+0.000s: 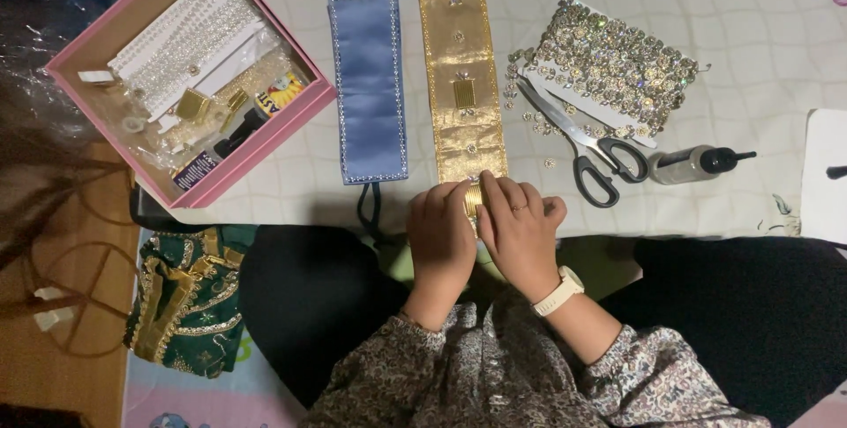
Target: Applying glue and attaching small decorative pieces to a gold fabric belt
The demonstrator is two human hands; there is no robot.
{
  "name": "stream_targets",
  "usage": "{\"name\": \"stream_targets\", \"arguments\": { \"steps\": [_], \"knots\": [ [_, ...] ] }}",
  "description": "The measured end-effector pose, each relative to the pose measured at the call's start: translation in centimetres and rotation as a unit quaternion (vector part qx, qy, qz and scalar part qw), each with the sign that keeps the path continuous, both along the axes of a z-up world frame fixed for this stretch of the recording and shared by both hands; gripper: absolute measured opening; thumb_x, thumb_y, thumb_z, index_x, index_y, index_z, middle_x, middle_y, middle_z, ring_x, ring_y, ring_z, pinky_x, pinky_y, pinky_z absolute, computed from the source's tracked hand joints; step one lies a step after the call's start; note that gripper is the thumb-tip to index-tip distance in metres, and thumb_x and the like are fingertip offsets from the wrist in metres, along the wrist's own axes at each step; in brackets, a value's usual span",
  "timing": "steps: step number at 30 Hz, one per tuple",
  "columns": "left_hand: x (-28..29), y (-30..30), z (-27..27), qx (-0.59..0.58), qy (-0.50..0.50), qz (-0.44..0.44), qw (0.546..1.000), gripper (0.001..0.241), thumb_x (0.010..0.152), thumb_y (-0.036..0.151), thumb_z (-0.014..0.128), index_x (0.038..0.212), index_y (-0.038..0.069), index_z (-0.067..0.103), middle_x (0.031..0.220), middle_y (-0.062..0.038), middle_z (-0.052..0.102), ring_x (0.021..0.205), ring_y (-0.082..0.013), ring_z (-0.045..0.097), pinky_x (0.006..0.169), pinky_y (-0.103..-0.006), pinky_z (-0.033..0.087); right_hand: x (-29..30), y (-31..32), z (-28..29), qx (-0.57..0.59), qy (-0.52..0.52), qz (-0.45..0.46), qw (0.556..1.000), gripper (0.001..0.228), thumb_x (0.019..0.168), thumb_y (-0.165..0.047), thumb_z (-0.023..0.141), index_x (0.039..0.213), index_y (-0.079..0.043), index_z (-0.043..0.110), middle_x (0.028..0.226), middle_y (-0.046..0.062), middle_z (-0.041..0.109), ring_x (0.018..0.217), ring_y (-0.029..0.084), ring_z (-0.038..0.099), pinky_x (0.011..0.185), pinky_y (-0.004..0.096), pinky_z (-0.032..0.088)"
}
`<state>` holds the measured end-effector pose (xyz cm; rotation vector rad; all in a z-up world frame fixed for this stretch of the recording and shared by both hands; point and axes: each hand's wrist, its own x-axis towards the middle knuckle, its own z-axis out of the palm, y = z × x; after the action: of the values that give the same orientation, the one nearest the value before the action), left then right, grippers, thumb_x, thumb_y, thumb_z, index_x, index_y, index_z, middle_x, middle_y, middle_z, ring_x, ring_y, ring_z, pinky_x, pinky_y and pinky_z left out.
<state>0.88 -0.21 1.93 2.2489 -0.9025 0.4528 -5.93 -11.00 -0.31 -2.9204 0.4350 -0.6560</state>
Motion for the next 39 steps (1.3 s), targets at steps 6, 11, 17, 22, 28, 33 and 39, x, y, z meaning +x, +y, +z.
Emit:
{"name": "stream_targets", "arguments": {
  "steps": [6, 11, 17, 22, 28, 33, 39],
  "knots": [
    [0.1, 0.0, 0.7, 0.019, 0.051, 0.000, 0.999, 0.039, 0.081, -0.002, 0.059, 0.118, 0.009, 0.064, 0.102, -0.009, 0.063, 0.087, -0.0341, 0.062, 0.074, -0.0478, 0.050, 0.1, 0.0, 0.0, -0.007, -0.013, 0.002, 1.000, 0.046, 0.100, -0.033, 0.057, 0.144, -0.017, 0.059, 0.120, 0.002, 0.060, 0.113, 0.022, 0.054, 0.091, 0.045, 0.030],
    [0.2, -0.1, 0.1, 0.029, 0.017, 0.007, 0.999, 0.042, 0.081, -0.001, 0.061, 0.121, 0.012, 0.063, 0.104, -0.006, 0.061, 0.089, -0.0303, 0.062, 0.074, -0.0436, 0.050, 0.1, 0.0, 0.4, -0.007, -0.018, 0.005, 1.000, 0.046, 0.101, -0.033, 0.058, 0.144, -0.017, 0.059, 0.120, 0.001, 0.060, 0.114, 0.022, 0.054, 0.092, 0.044, 0.031],
    [0.4, -0.1, 0.0, 0.016, -0.005, 0.001, 1.000, 0.045, 0.080, -0.004, 0.062, 0.123, 0.011, 0.063, 0.104, -0.007, 0.061, 0.086, -0.0306, 0.060, 0.070, -0.0421, 0.048, 0.1, 0.0, 0.1, -0.003, -0.010, 0.000, 1.000, 0.046, 0.100, -0.034, 0.058, 0.144, -0.019, 0.059, 0.121, 0.000, 0.060, 0.114, 0.022, 0.053, 0.092, 0.045, 0.031],
    [0.3, -0.1, 0.5, 0.012, -0.002, 0.001, 1.000, 0.047, 0.079, -0.005, 0.064, 0.123, 0.011, 0.063, 0.104, -0.007, 0.060, 0.085, -0.0295, 0.059, 0.069, -0.0413, 0.047, 0.0, 0.1, 0.3, -0.001, -0.004, -0.001, 1.000, 0.046, 0.100, -0.034, 0.058, 0.144, -0.019, 0.059, 0.120, 0.000, 0.060, 0.114, 0.022, 0.053, 0.092, 0.046, 0.031],
    [-0.1, -0.2, 0.7, 0.027, -0.009, 0.017, 0.999, 0.050, 0.077, -0.004, 0.067, 0.124, 0.012, 0.066, 0.104, -0.005, 0.060, 0.085, -0.0289, 0.061, 0.066, -0.0422, 0.048, 0.0, -0.1, 0.0, -0.009, 0.000, 0.004, 1.000, 0.043, 0.099, -0.033, 0.060, 0.141, -0.028, 0.061, 0.121, -0.002, 0.060, 0.114, 0.022, 0.054, 0.091, 0.046, 0.031],
    [-0.1, -0.3, 0.7, 0.036, -0.024, 0.020, 0.999, 0.052, 0.074, -0.004, 0.070, 0.123, 0.013, 0.067, 0.105, -0.006, 0.060, 0.089, -0.0295, 0.062, 0.069, -0.0422, 0.049, 0.0, -0.2, -0.2, 0.004, 0.003, 0.010, 1.000, 0.043, 0.099, -0.034, 0.059, 0.141, -0.031, 0.062, 0.121, -0.002, 0.060, 0.115, 0.023, 0.054, 0.091, 0.048, 0.031],
    [-0.2, -0.4, 0.6, 0.048, -0.027, 0.015, 0.998, 0.052, 0.076, -0.003, 0.070, 0.126, 0.011, 0.066, 0.106, -0.007, 0.059, 0.089, -0.0309, 0.061, 0.067, -0.0440, 0.050, -0.3, 0.0, 1.3, 0.017, 0.020, 0.023, 0.999, 0.041, 0.099, -0.030, 0.059, 0.140, -0.027, 0.062, 0.124, 0.002, 0.058, 0.119, 0.028, 0.052, 0.090, 0.050, 0.035]
  ]
}}
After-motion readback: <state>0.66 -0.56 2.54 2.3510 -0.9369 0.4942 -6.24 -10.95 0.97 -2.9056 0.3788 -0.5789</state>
